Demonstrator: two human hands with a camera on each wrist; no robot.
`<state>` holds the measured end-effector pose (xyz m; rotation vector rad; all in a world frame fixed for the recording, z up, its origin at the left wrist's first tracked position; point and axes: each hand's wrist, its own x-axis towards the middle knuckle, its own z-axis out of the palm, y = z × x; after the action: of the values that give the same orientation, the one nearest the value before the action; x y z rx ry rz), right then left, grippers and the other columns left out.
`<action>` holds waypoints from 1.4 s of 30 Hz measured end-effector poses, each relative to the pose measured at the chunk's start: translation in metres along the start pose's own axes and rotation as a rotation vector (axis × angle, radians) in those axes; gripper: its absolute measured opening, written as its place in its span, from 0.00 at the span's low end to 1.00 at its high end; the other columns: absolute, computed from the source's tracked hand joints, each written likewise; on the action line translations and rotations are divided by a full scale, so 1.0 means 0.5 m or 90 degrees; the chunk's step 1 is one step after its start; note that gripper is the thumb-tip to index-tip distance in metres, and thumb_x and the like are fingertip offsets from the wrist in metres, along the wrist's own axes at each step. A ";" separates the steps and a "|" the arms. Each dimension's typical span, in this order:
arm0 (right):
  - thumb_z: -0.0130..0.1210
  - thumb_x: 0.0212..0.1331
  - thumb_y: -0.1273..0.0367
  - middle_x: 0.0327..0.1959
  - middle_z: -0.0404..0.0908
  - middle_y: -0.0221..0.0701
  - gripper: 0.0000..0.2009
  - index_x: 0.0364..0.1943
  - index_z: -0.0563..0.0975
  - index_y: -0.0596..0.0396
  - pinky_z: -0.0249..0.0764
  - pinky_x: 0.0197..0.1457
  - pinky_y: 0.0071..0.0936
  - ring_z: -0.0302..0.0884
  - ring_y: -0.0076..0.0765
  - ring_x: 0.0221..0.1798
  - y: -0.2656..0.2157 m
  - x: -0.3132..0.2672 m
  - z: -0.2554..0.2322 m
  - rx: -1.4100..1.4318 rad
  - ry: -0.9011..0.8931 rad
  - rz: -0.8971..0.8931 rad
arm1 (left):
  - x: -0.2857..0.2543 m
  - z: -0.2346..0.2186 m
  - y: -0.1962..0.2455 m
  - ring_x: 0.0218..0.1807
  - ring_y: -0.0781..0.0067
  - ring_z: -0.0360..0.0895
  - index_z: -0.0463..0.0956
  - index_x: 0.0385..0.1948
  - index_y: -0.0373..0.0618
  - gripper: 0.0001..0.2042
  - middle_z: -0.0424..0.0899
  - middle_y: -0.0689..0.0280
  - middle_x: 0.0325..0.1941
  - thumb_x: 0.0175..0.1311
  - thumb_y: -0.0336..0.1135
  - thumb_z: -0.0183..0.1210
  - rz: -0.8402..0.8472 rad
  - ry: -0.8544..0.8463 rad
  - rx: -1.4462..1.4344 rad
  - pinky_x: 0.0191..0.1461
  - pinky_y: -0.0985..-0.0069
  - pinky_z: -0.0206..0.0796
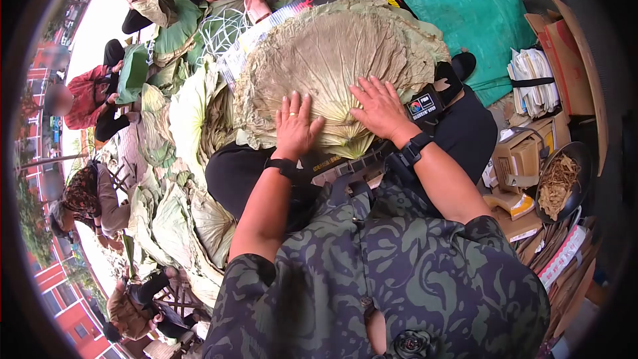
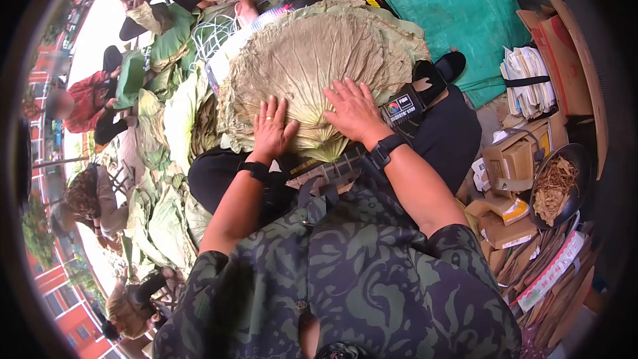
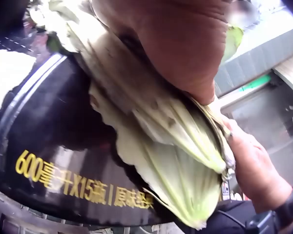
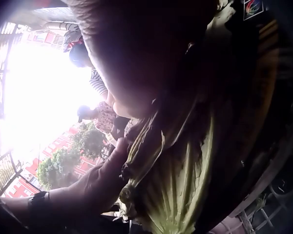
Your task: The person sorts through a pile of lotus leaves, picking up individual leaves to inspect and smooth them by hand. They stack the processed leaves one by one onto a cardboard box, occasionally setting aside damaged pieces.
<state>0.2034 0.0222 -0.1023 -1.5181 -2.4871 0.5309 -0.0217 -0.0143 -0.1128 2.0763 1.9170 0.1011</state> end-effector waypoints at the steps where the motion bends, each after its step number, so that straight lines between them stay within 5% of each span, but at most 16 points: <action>1: 0.44 0.57 0.52 0.64 0.56 0.36 0.26 0.60 0.63 0.45 0.39 0.69 0.44 0.48 0.45 0.68 -0.001 0.000 -0.001 0.000 -0.001 -0.001 | -0.003 -0.001 -0.013 0.71 0.53 0.39 0.51 0.64 0.52 0.35 0.46 0.56 0.69 0.57 0.61 0.42 -0.044 -0.007 0.019 0.68 0.54 0.33; 5: 0.43 0.57 0.53 0.65 0.55 0.35 0.26 0.60 0.62 0.45 0.39 0.69 0.44 0.47 0.45 0.68 -0.007 0.003 -0.003 -0.008 -0.020 0.012 | -0.013 -0.009 -0.042 0.71 0.56 0.38 0.50 0.64 0.51 0.34 0.45 0.59 0.70 0.58 0.60 0.42 -0.172 0.009 0.008 0.67 0.50 0.32; 14: 0.42 0.58 0.52 0.65 0.55 0.36 0.27 0.61 0.61 0.45 0.40 0.68 0.45 0.46 0.45 0.68 -0.006 0.000 -0.001 -0.004 -0.030 0.020 | 0.001 -0.028 -0.023 0.71 0.54 0.39 0.50 0.64 0.49 0.36 0.44 0.55 0.70 0.57 0.60 0.44 -0.256 -0.002 0.025 0.67 0.49 0.33; 19: 0.43 0.56 0.52 0.65 0.56 0.36 0.27 0.60 0.63 0.45 0.38 0.69 0.44 0.46 0.44 0.69 -0.002 0.002 0.004 0.023 -0.012 0.027 | 0.012 -0.040 -0.009 0.68 0.45 0.44 0.55 0.62 0.47 0.34 0.52 0.49 0.66 0.55 0.56 0.50 -0.241 0.036 0.057 0.67 0.51 0.36; 21: 0.43 0.56 0.52 0.65 0.56 0.36 0.27 0.60 0.63 0.45 0.38 0.69 0.44 0.46 0.44 0.69 -0.002 0.002 0.007 0.029 -0.004 0.029 | -0.004 -0.028 0.025 0.67 0.44 0.46 0.57 0.60 0.46 0.33 0.55 0.48 0.65 0.55 0.54 0.51 -0.082 0.151 0.008 0.66 0.53 0.40; 23: 0.43 0.56 0.52 0.65 0.56 0.36 0.27 0.60 0.63 0.45 0.37 0.69 0.44 0.45 0.44 0.69 -0.003 0.001 0.009 0.033 0.004 0.032 | -0.025 -0.019 0.073 0.68 0.44 0.45 0.56 0.61 0.46 0.34 0.53 0.47 0.65 0.55 0.56 0.52 0.064 0.080 -0.031 0.66 0.52 0.40; 25: 0.43 0.56 0.52 0.65 0.56 0.35 0.27 0.59 0.63 0.45 0.37 0.69 0.44 0.45 0.43 0.69 -0.002 0.002 0.007 0.034 -0.002 0.034 | -0.044 -0.013 0.115 0.68 0.45 0.44 0.54 0.62 0.48 0.36 0.50 0.48 0.66 0.53 0.57 0.52 0.077 -0.023 0.036 0.66 0.50 0.39; 42: 0.47 0.53 0.54 0.64 0.56 0.36 0.27 0.58 0.65 0.46 0.37 0.69 0.44 0.45 0.45 0.69 -0.009 -0.004 0.008 0.108 0.034 0.052 | -0.061 -0.004 0.139 0.69 0.48 0.42 0.53 0.62 0.51 0.38 0.48 0.51 0.67 0.47 0.47 0.60 0.079 -0.019 0.019 0.67 0.52 0.37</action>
<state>0.1992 0.0175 -0.1042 -1.5520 -2.2841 0.6862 0.0416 -0.0475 -0.0871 2.2034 1.7823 0.0702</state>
